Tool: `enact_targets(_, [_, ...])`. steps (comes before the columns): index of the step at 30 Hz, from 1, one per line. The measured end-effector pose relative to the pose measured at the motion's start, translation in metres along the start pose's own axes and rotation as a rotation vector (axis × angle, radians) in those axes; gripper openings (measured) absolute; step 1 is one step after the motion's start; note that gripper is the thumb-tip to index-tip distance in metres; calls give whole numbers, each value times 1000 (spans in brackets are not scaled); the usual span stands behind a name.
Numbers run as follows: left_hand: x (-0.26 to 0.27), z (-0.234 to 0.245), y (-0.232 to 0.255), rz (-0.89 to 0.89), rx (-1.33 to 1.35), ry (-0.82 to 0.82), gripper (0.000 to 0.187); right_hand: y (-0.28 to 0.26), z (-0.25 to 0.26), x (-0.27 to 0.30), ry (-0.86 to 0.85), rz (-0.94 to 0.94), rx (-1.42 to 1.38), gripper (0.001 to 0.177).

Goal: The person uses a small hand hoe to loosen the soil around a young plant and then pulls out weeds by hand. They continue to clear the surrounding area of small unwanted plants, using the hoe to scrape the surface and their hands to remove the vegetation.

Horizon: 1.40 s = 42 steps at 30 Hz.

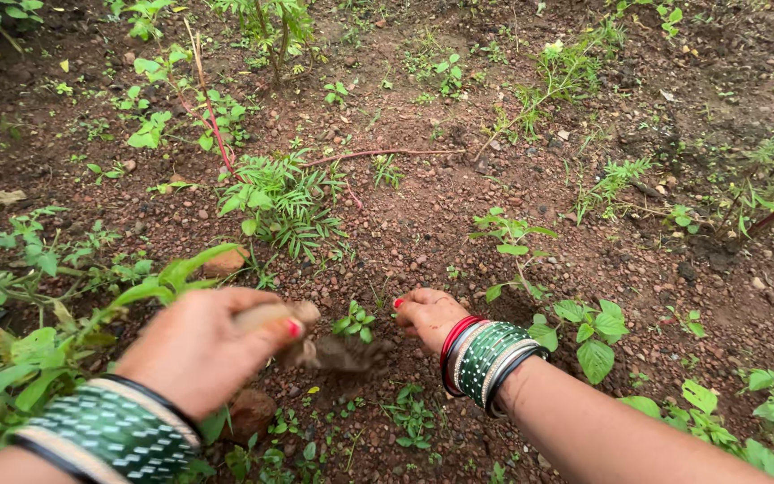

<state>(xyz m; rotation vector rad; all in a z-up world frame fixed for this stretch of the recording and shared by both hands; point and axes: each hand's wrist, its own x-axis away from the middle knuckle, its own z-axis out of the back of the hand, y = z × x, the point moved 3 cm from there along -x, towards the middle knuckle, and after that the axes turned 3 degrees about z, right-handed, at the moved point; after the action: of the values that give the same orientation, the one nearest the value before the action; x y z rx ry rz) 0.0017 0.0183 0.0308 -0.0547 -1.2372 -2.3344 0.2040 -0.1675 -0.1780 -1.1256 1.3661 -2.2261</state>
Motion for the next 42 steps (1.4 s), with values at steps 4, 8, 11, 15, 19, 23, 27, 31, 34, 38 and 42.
enact_targets(4, [3,21,11,155,-266,69,41,3,6,-8,27,8,-38,43])
enact_targets(8, [9,1,24,235,-392,-45,38,5,6,-15,37,70,-100,45])
enact_targets(11, [10,-1,27,168,-415,-24,41,8,7,-11,41,110,5,52])
enact_targets(15, [6,16,27,106,-438,10,43,5,9,4,44,-103,-81,47])
enact_targets(19, [-3,11,24,21,-636,-28,44,-4,11,6,29,-66,-48,49])
enact_targets(23, [2,4,18,-59,-575,-52,44,6,15,1,3,-94,59,49])
enact_targets(27, [-3,20,25,-32,-569,-44,47,7,12,-10,-54,-25,-136,58])
enact_targets(31, [-4,-3,27,-81,-677,-112,43,-2,22,-20,-13,-36,-161,55])
enact_targets(34, [-6,-3,37,-254,-638,-93,43,-7,26,-22,-70,69,-173,61])
enact_targets(38, [-12,34,60,-21,-615,17,41,-42,43,-26,-56,-42,-348,58])
enact_targets(42, [-19,75,75,22,-599,130,44,-77,59,-18,-35,35,-294,60])
